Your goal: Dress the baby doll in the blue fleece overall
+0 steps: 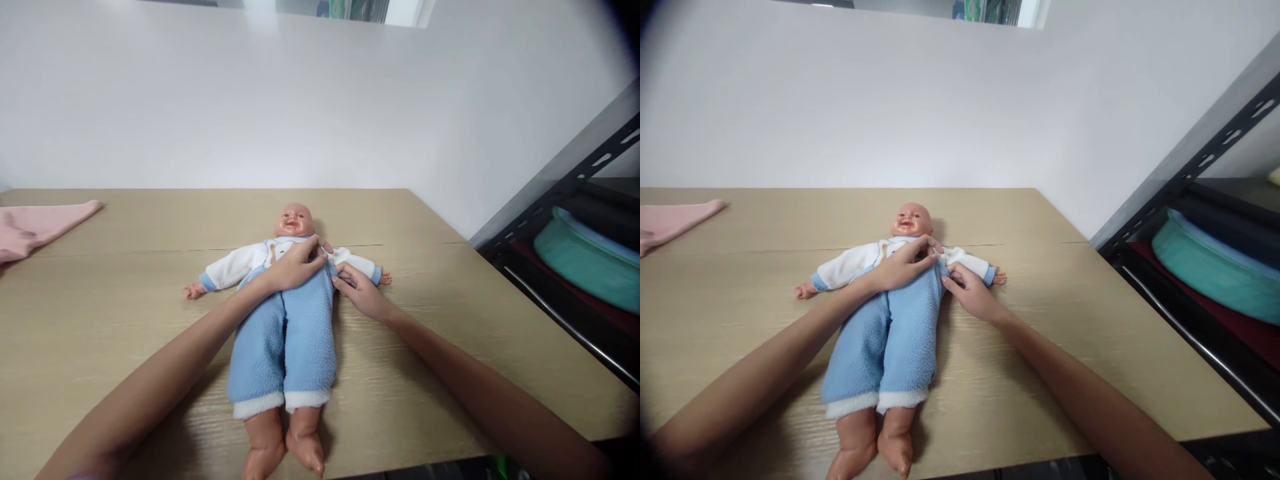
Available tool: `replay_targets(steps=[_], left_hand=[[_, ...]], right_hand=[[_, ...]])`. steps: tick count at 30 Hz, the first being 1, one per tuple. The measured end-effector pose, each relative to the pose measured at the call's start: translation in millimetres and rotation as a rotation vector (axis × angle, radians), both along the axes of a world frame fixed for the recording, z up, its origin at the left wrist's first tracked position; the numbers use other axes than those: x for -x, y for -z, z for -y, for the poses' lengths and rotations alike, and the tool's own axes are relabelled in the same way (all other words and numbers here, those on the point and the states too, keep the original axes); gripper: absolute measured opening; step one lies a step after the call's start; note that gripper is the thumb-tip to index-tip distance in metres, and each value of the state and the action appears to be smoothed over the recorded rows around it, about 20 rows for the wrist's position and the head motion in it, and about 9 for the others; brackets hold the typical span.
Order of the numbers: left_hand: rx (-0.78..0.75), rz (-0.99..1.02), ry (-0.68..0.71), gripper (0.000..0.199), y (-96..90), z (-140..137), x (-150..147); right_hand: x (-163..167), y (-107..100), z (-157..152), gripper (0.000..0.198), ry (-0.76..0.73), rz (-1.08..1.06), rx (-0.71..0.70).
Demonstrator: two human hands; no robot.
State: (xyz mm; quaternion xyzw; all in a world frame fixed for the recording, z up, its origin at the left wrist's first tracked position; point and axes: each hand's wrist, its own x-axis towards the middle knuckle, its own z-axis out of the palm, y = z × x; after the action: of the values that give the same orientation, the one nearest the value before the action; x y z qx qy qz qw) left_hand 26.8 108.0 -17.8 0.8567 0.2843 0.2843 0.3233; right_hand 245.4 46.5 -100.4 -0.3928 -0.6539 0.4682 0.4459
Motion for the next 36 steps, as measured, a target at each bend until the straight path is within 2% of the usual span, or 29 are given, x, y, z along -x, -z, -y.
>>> replay_targets(steps=[5, 8, 11, 14, 17, 21, 24, 26, 28, 32, 34, 36], left_hand=[[-0.123, -0.083, -0.039, 0.026, 6.0, 2.2, -1.5], [-0.218, -0.135, -0.031, 0.021, 7.3, 0.6, -4.1], [-0.321, -0.176, -0.033, 0.025, 3.4, -3.7, -8.5], [-0.419, -0.242, -0.048, 0.028, -3.0, -8.6, -15.2], [-0.426, -0.308, 0.01, 0.04, -5.5, -12.5, -23.8], [-0.361, -0.375, 0.013, 0.063, 1.3, -14.0, -32.3], [-0.369, -0.376, -0.034, 0.07, 8.2, -10.8, -32.8], [-0.4, -0.348, -0.067, 0.067, 11.2, -7.8, -30.6], [-0.414, -0.306, -0.077, 0.056, 12.9, -5.4, -27.4], [-0.382, -0.172, -0.081, 0.043, 14.2, -4.7, -21.8], [-0.357, -0.093, -0.089, 0.048, 14.8, -5.5, -20.0], [-0.292, 0.013, -0.117, 0.05, 15.3, -6.2, -18.3]], right_hand=[[2.8, -7.4, 16.6, 0.01, 0.208, 0.318, -0.227], [-3.0, -17.0, 23.9, 0.017, 0.345, 0.559, -0.416], [-20.3, -24.0, 21.4, 0.033, 0.51, 0.835, -0.603], [-42.4, -22.0, 11.4, 0.053, 0.531, 0.926, -0.596], [-58.1, -17.1, 1.4, 0.057, 0.517, 0.932, -0.512], [-60.4, -21.1, -1.7, 0.046, 0.506, 0.815, -0.479], [-51.0, -29.6, 3.6, 0.055, 0.556, 0.551, -0.45], [-43.6, -34.7, 8.5, 0.065, 0.515, 0.333, -0.37], [-38.4, -38.1, 12.2, 0.07, 0.396, 0.131, -0.256], [-37.6, -36.0, 10.0, 0.057, 0.2, -0.257, -0.096], [-39.5, -29.2, 5.0, 0.058, 0.213, -0.361, -0.076], [-40.6, -19.5, 0.6, 0.053, 0.268, -0.285, -0.092]])
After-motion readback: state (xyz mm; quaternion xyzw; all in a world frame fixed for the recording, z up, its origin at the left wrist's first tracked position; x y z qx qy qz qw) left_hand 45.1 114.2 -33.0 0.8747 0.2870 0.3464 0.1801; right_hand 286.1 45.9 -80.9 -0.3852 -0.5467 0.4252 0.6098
